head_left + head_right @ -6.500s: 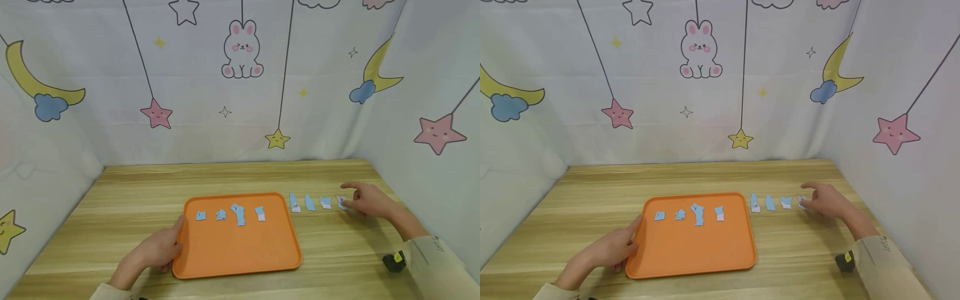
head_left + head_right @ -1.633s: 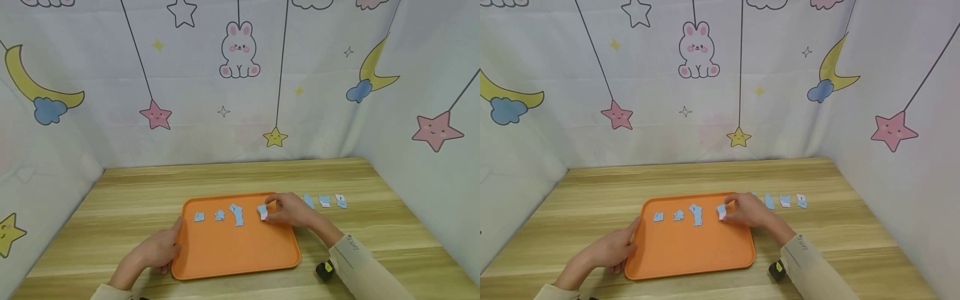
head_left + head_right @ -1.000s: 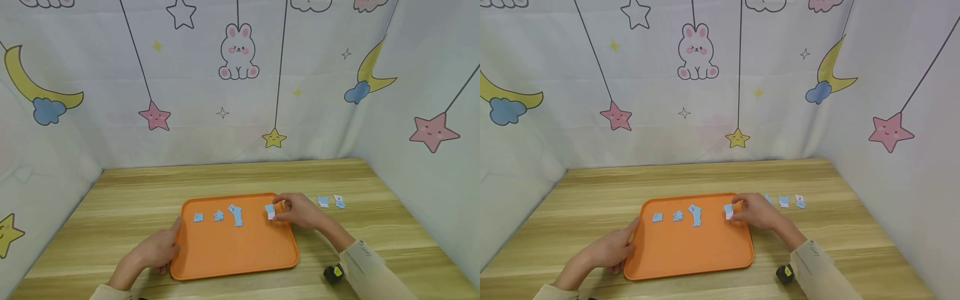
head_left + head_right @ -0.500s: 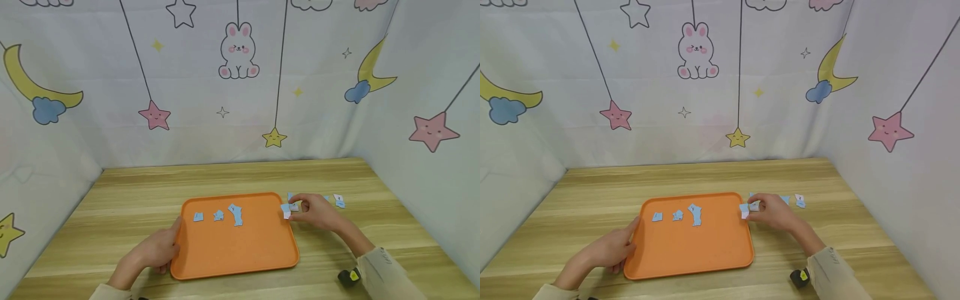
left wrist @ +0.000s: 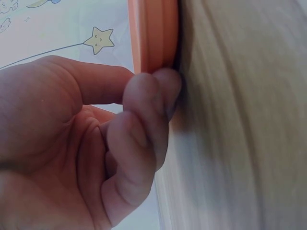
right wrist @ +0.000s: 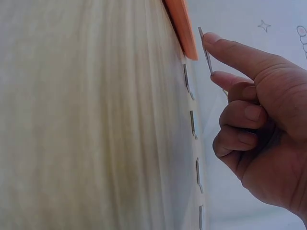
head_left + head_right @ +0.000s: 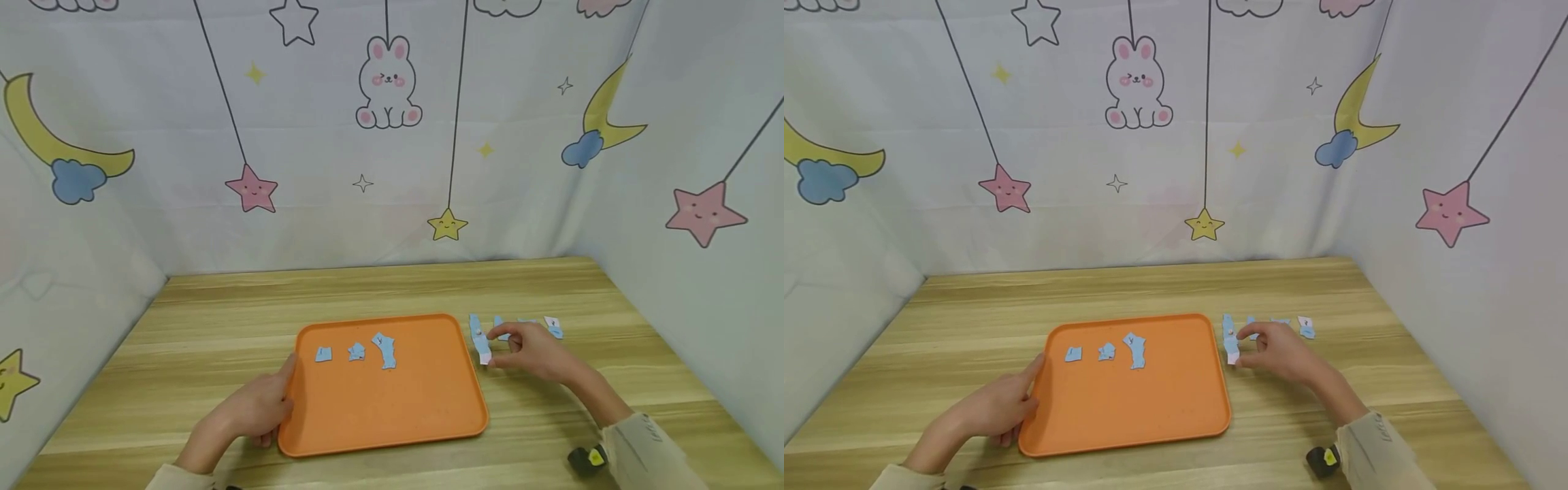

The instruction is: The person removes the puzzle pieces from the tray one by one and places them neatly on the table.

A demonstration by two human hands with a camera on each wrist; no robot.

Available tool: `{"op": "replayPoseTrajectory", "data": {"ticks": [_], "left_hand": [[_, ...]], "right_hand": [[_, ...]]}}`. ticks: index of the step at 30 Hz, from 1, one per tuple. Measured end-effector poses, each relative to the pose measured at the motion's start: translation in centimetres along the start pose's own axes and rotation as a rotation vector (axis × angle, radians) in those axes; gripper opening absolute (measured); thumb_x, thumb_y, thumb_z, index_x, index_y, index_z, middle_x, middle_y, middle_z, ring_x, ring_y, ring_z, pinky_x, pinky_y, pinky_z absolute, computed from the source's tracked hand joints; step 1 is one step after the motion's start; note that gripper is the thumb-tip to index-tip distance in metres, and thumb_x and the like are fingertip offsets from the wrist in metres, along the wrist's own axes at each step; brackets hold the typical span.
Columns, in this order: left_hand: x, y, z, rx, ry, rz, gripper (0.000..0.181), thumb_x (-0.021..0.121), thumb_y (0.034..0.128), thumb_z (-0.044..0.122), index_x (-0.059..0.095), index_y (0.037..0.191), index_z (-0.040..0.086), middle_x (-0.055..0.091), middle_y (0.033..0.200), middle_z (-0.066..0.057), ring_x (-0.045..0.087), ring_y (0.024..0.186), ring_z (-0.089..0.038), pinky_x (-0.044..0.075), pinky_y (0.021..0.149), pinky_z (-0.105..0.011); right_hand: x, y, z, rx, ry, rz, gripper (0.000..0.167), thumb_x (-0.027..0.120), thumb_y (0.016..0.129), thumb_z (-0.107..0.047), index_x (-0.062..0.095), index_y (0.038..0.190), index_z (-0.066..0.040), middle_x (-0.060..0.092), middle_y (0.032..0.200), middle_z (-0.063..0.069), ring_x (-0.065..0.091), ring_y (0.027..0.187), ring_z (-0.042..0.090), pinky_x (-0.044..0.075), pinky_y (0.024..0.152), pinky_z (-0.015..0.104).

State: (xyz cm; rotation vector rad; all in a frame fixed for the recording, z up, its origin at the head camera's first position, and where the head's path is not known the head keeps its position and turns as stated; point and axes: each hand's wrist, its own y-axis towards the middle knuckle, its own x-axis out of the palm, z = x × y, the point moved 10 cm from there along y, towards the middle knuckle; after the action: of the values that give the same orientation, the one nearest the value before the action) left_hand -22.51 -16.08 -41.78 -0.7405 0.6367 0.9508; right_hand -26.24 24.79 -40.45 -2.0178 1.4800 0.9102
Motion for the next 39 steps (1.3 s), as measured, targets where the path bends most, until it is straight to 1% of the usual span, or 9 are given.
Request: {"op": "replayPoseTrajectory", "data": {"ticks": [8, 12, 17, 19, 20, 25, 29, 32, 39], "left_hand": [[-0.1, -0.1, 0.0, -0.011, 0.008, -0.006, 0.077, 0.049, 0.0974, -0.002, 0.010, 0.163, -0.015, 0.059, 0.052, -0.006, 0.053, 0.036, -0.013, 0.047, 0.038, -0.030], [0.1, 0.1, -0.3, -0.008, -0.005, -0.018, 0.078, 0.049, 0.0972, -0.002, 0.009, 0.164, -0.014, 0.059, 0.052, -0.006, 0.054, 0.036, -0.013, 0.047, 0.038, -0.030], [0.5, 0.7, -1.1, 0.020, 0.003, -0.067, 0.080, 0.048, 0.0981, 0.002, 0.004, 0.163, -0.015, 0.059, 0.052, -0.002, 0.055, 0.036, -0.011, 0.048, 0.038, -0.029], [0.5, 0.7, -1.1, 0.019, 0.002, -0.063, 0.080, 0.048, 0.0984, 0.002, 0.004, 0.163, -0.015, 0.059, 0.052, -0.002, 0.055, 0.036, -0.011, 0.049, 0.038, -0.029], [0.4, 0.6, -1.0, 0.013, -0.007, -0.046, 0.080, 0.049, 0.0977, 0.001, 0.006, 0.163, -0.015, 0.059, 0.052, -0.004, 0.055, 0.036, -0.012, 0.048, 0.037, -0.030], [-0.1, 0.0, 0.0, 0.000, 0.000, -0.001, 0.078, 0.049, 0.0971, -0.002, 0.010, 0.163, -0.015, 0.059, 0.051, -0.005, 0.053, 0.035, -0.013, 0.047, 0.037, -0.031], [0.0, -0.1, 0.1, 0.009, 0.003, 0.000, 0.078, 0.049, 0.0971, -0.002, 0.010, 0.163, -0.015, 0.058, 0.050, -0.005, 0.052, 0.035, -0.012, 0.046, 0.037, -0.030], [0.1, -0.1, 0.0, 0.011, 0.002, -0.006, 0.078, 0.049, 0.0976, -0.002, 0.009, 0.163, -0.015, 0.059, 0.051, -0.005, 0.053, 0.035, -0.012, 0.046, 0.036, -0.030], [0.0, -0.1, 0.0, 0.004, -0.004, -0.016, 0.078, 0.049, 0.0981, -0.002, 0.008, 0.163, -0.015, 0.059, 0.052, -0.005, 0.054, 0.036, -0.013, 0.048, 0.037, -0.032]], "right_hand": [[0.5, -0.7, 0.3, -0.003, -0.002, -0.052, 0.042, 0.087, 0.086, -0.028, 0.074, 0.119, -0.006, 0.040, 0.064, -0.008, 0.034, 0.057, 0.003, 0.034, 0.056, 0.022], [0.6, -0.8, 0.3, -0.013, -0.023, -0.059, 0.042, 0.089, 0.084, -0.032, 0.076, 0.116, -0.009, 0.042, 0.065, -0.008, 0.036, 0.058, 0.003, 0.032, 0.055, 0.021], [1.1, -0.7, 0.5, 0.001, -0.042, -0.083, 0.043, 0.090, 0.082, -0.035, 0.076, 0.114, -0.011, 0.043, 0.066, -0.008, 0.037, 0.059, 0.003, 0.031, 0.055, 0.021], [1.3, -0.8, 0.6, 0.005, -0.044, -0.092, 0.042, 0.090, 0.082, -0.033, 0.075, 0.114, -0.010, 0.043, 0.066, -0.008, 0.037, 0.059, 0.003, 0.032, 0.055, 0.021], [1.3, -0.8, 0.5, 0.006, -0.047, -0.095, 0.042, 0.090, 0.082, -0.033, 0.075, 0.115, -0.010, 0.043, 0.066, -0.008, 0.037, 0.059, 0.004, 0.031, 0.055, 0.021], [1.3, -0.8, 0.3, -0.002, -0.058, -0.101, 0.047, 0.091, 0.081, -0.034, 0.073, 0.117, -0.010, 0.042, 0.067, -0.008, 0.036, 0.059, 0.004, 0.031, 0.055, 0.022], [1.1, -0.7, 0.0, 0.004, -0.047, -0.093, 0.053, 0.092, 0.080, -0.035, 0.072, 0.122, -0.009, 0.040, 0.063, -0.008, 0.035, 0.057, 0.005, 0.032, 0.055, 0.022], [0.9, -0.5, -0.4, 0.009, -0.044, -0.076, 0.053, 0.091, 0.081, -0.034, 0.071, 0.124, -0.009, 0.037, 0.061, -0.009, 0.033, 0.055, 0.005, 0.033, 0.056, 0.023], [1.2, 0.7, -2.5, -0.030, -0.078, -0.081, 0.052, 0.086, 0.088, -0.034, 0.070, 0.129, -0.007, 0.043, 0.063, -0.008, 0.037, 0.056, 0.005, 0.035, 0.055, 0.023]]}}
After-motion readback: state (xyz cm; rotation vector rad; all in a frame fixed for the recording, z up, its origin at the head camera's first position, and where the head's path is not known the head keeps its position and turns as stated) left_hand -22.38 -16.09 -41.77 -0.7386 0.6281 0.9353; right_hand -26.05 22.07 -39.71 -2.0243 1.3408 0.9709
